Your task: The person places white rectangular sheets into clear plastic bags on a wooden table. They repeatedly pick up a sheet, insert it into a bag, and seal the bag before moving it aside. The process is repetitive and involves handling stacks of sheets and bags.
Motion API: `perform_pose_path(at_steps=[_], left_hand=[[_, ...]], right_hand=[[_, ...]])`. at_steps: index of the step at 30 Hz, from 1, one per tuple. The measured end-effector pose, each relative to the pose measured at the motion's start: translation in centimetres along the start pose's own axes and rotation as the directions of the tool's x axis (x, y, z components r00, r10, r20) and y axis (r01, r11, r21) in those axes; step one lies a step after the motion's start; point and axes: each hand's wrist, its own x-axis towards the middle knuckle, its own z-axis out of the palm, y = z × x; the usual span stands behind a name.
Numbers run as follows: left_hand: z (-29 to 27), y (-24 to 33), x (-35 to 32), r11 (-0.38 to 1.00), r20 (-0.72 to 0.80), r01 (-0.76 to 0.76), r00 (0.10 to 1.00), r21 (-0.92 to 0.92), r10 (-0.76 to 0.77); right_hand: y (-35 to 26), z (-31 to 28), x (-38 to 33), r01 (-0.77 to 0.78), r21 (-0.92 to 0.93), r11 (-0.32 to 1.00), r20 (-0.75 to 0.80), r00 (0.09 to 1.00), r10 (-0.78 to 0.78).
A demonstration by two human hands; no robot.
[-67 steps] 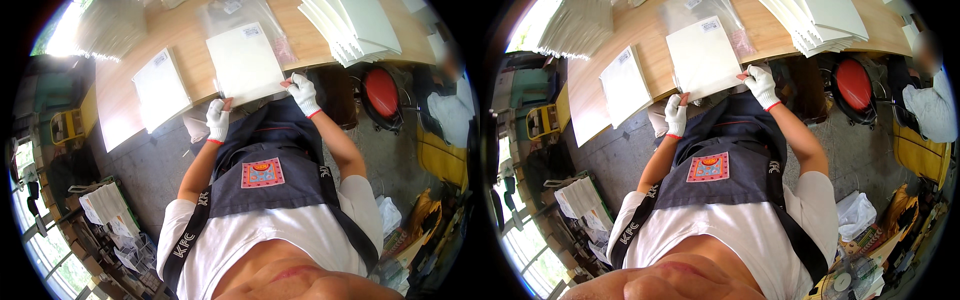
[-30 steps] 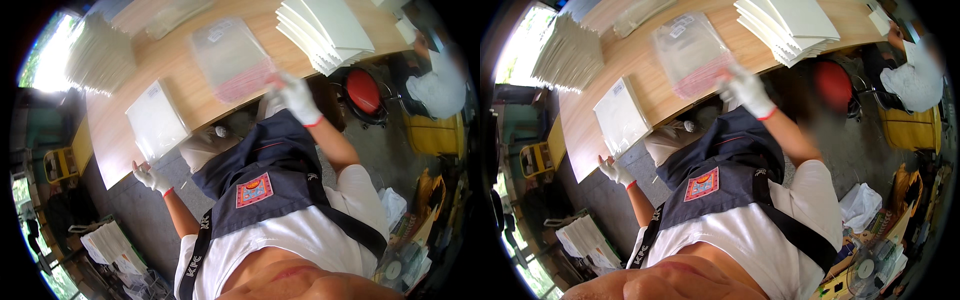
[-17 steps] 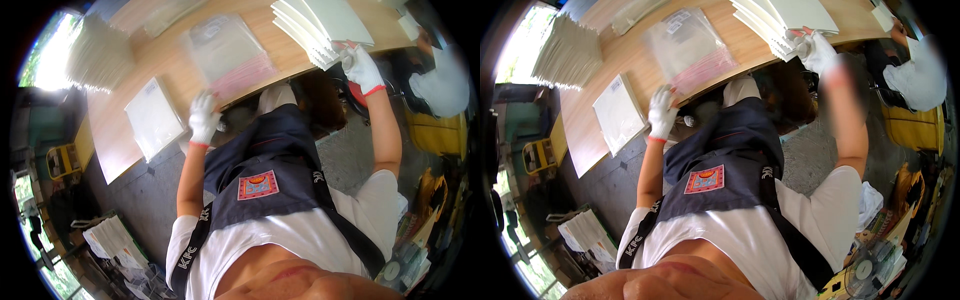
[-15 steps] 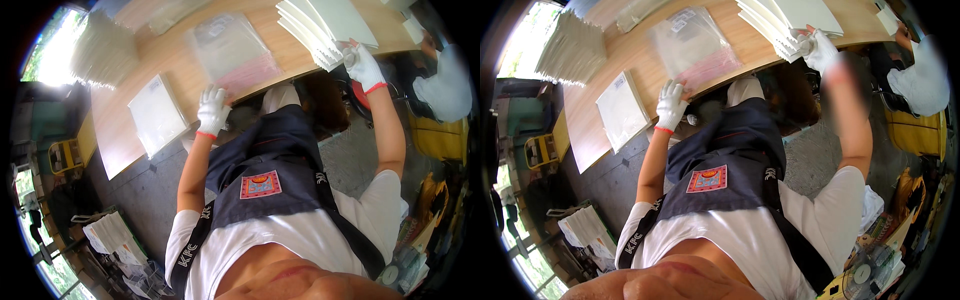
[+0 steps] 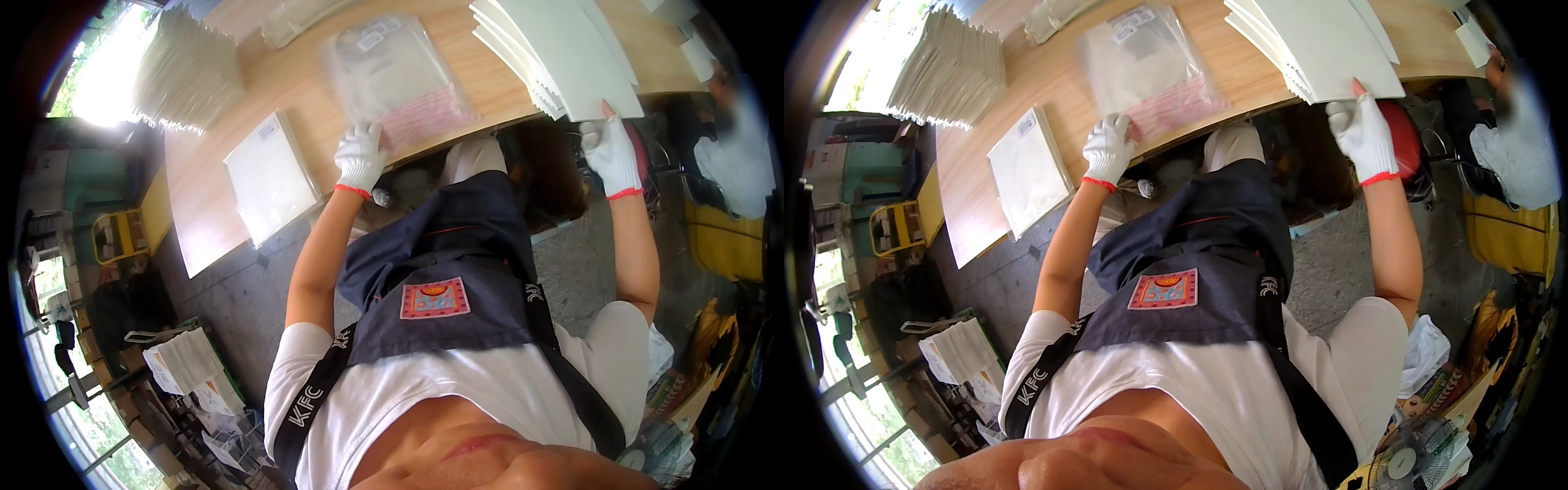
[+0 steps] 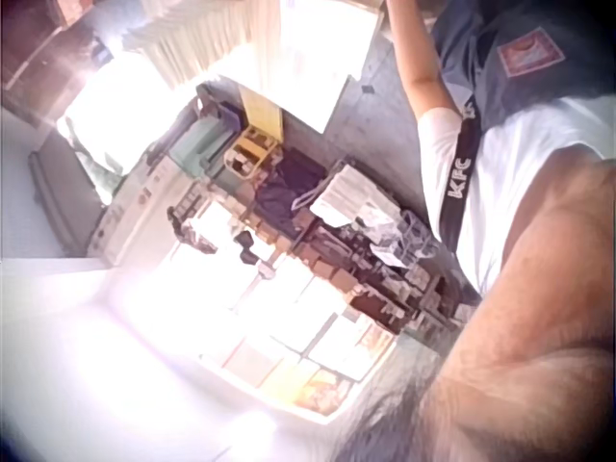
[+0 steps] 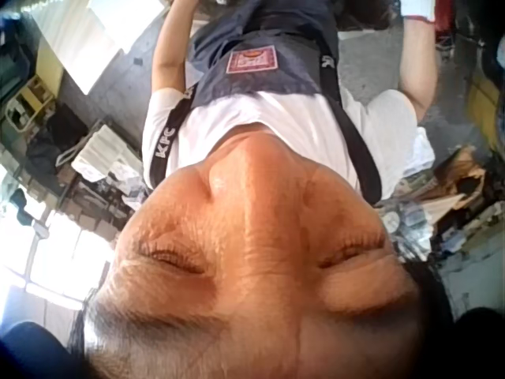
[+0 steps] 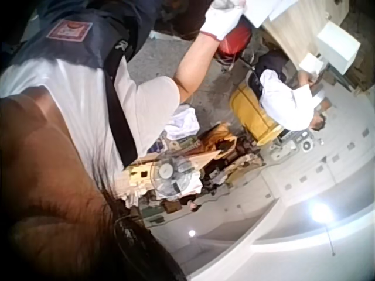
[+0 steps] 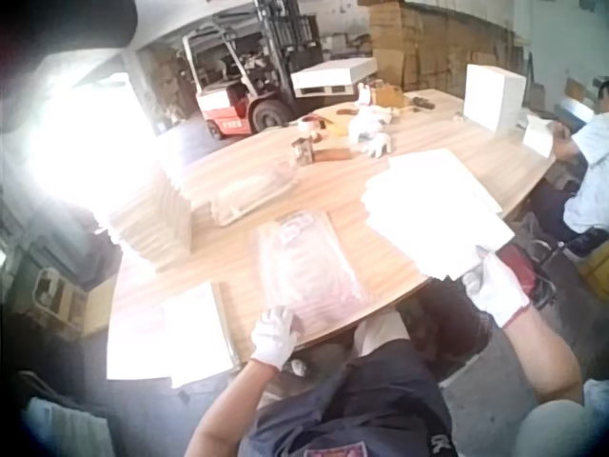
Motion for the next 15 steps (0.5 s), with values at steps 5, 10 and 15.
perform_pose_path(at_steps=[5, 10, 15], left_hand=[[-0.6, 1.1, 0.1, 1.000, 0.014, -0.006, 1.000, 0.028, 0.005], [-1.1, 0.2, 0.7, 0.996, 0.077, 0.091, 0.993, 0.004, -0.091], [1.2, -2.8, 0.5, 0.960, -0.088, -0.025, 0.996, -0.280, 0.001]], right_hand=[[0.3, -1.8, -1.2, 0.321, 0.100, 0.942, 0.161, 0.929, -0.334], [4.5, 0.6, -6.2, 0.160, -0.232, 0.959, 0.203, 0.973, -0.113], [10.1, 1.4, -7.5, -0.193, -0.298, 0.935, 0.394, 0.867, 0.305]])
